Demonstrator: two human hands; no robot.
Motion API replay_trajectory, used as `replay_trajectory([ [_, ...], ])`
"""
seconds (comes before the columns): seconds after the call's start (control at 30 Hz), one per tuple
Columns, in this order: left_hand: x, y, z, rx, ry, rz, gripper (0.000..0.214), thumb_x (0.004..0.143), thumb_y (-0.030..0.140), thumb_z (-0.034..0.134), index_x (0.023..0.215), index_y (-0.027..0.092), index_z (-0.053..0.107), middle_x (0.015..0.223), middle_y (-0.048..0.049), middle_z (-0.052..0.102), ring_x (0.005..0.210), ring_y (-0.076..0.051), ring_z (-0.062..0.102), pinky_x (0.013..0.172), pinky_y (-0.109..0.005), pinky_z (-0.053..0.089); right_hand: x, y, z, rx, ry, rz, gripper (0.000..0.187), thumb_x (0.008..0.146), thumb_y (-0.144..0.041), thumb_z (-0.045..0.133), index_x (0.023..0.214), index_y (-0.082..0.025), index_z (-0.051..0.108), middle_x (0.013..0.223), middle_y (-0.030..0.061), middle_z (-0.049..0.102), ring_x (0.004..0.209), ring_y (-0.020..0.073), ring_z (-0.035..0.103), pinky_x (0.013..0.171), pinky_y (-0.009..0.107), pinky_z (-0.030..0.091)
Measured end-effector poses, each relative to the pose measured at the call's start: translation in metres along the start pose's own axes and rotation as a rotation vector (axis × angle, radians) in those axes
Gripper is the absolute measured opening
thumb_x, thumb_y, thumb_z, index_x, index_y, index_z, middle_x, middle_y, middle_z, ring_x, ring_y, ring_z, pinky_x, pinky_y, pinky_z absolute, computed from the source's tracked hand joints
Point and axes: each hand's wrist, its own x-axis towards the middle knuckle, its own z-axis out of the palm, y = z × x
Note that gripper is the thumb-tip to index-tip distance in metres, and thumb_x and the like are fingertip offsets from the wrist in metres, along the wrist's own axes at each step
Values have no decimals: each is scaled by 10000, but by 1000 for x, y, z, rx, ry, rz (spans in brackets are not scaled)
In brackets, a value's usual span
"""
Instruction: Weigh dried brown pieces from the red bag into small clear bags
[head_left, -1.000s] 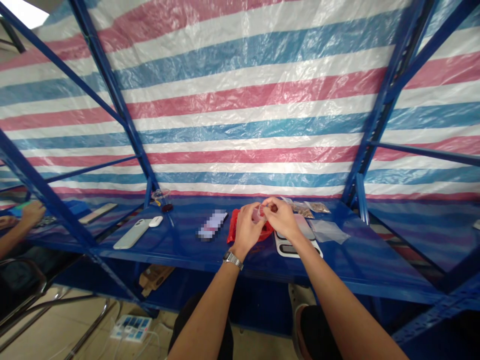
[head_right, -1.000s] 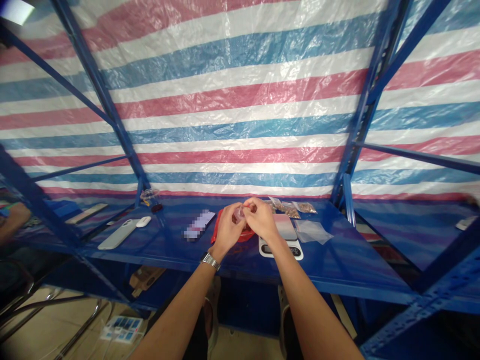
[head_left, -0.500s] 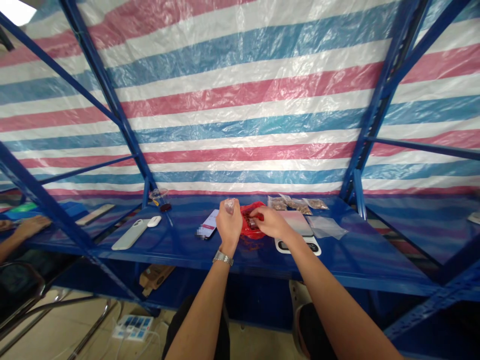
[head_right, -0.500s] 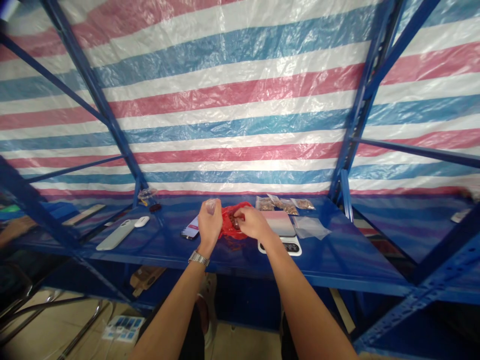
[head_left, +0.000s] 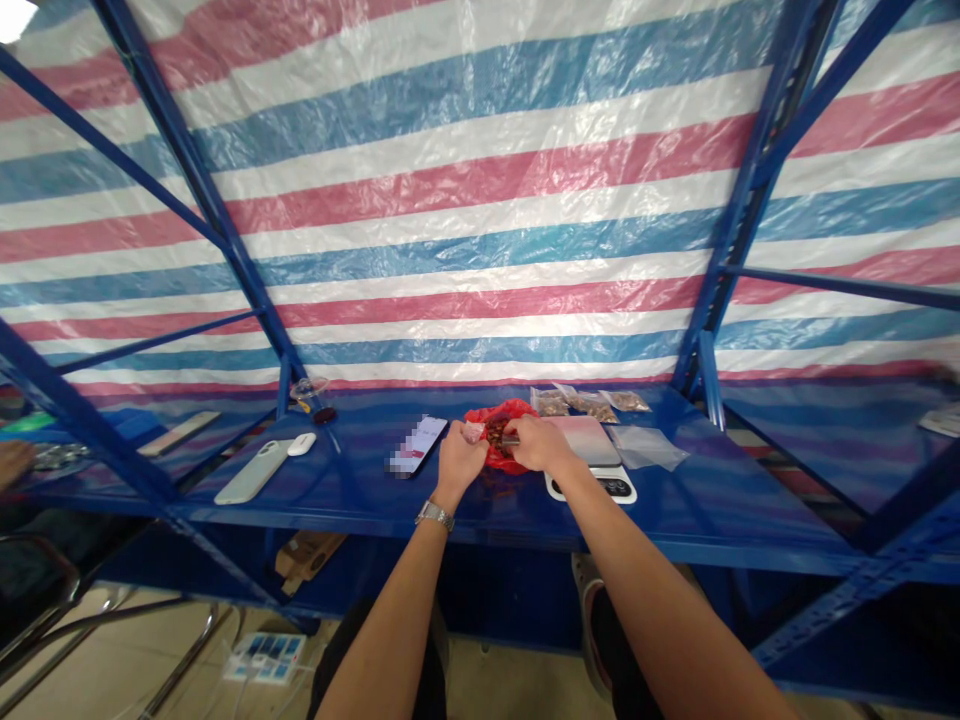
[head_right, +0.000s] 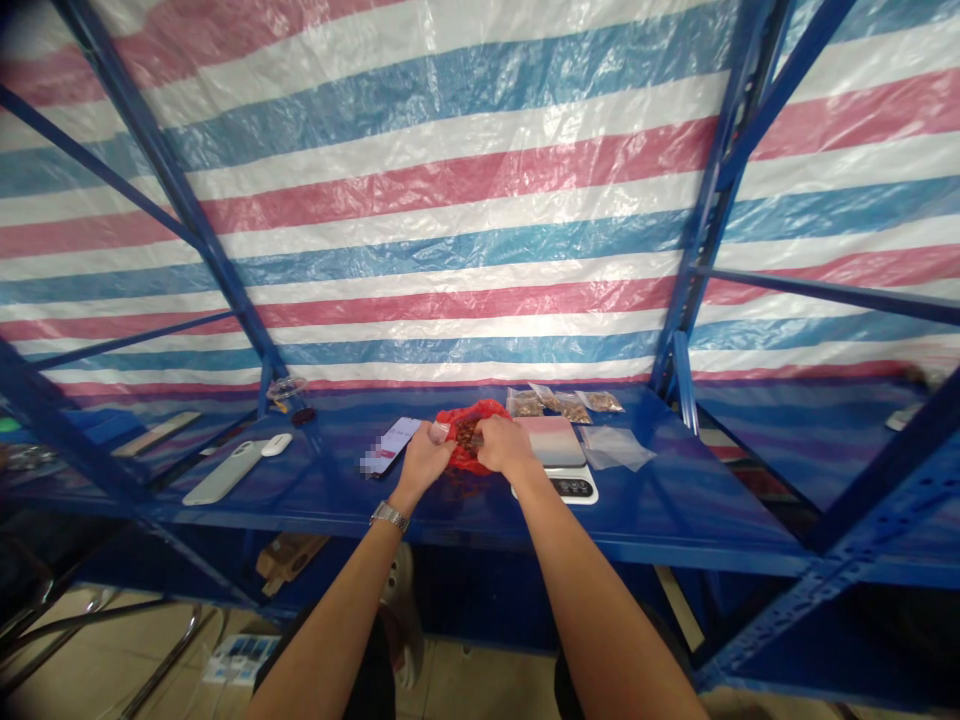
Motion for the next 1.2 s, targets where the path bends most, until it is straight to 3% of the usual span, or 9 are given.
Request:
replay_trajectory([
  [0.17,0,3,0,-58,4,45,259,724,62,621,783,248,450,730,32,579,684,-167,538,675,-314,383,-2,-2,1,-49,49,124,435,852,-122,638,1281,-177,688,1294,160,689,1124,288,701,920,342,523],
  [0.63,10,-1,11,-192,-29,-88,131,816,127,604,853,221,520,803,14,613,739,-157,581,697,-296,429,5,-8,10,60,49,75,377,901,-134,617,1251,-240,707,1256,90,736,1171,257,682,927,316,508],
  [0.8,13,-1,3,-194,-22,-98,148,817,116,617,872,212,519,795,29,600,738,-143,559,720,-287,432,-5,-23,-6,62,218,33,346,915,-130,561,1211,-207,722,1291,118,694,1165,239,656,962,309,479],
  [0.9,12,-2,-2,-196,-44,-98,164,802,108,645,867,204,530,774,33,599,727,-140,557,707,-278,432,-18,-40,-11,104,69,-116,277,909,-169,563,1043,-269,784,1081,57,774,987,222,714,836,287,500],
  [1.0,11,-3,-7,-187,-52,-100,167,789,104,670,852,194,544,785,18,616,748,-148,570,722,-281,434,-29,-52,-6,-3,-126,-145,166,857,-230,669,940,-239,812,1008,98,799,944,282,745,779,316,513],
  [1.2,10,-5,-11,-176,-68,-85,158,773,97,682,867,180,585,812,-1,632,774,-161,586,751,-286,439,-31,-66,6,-101,-98,-143,207,884,-300,704,1008,-169,804,1090,174,794,1013,321,756,834,346,544],
])
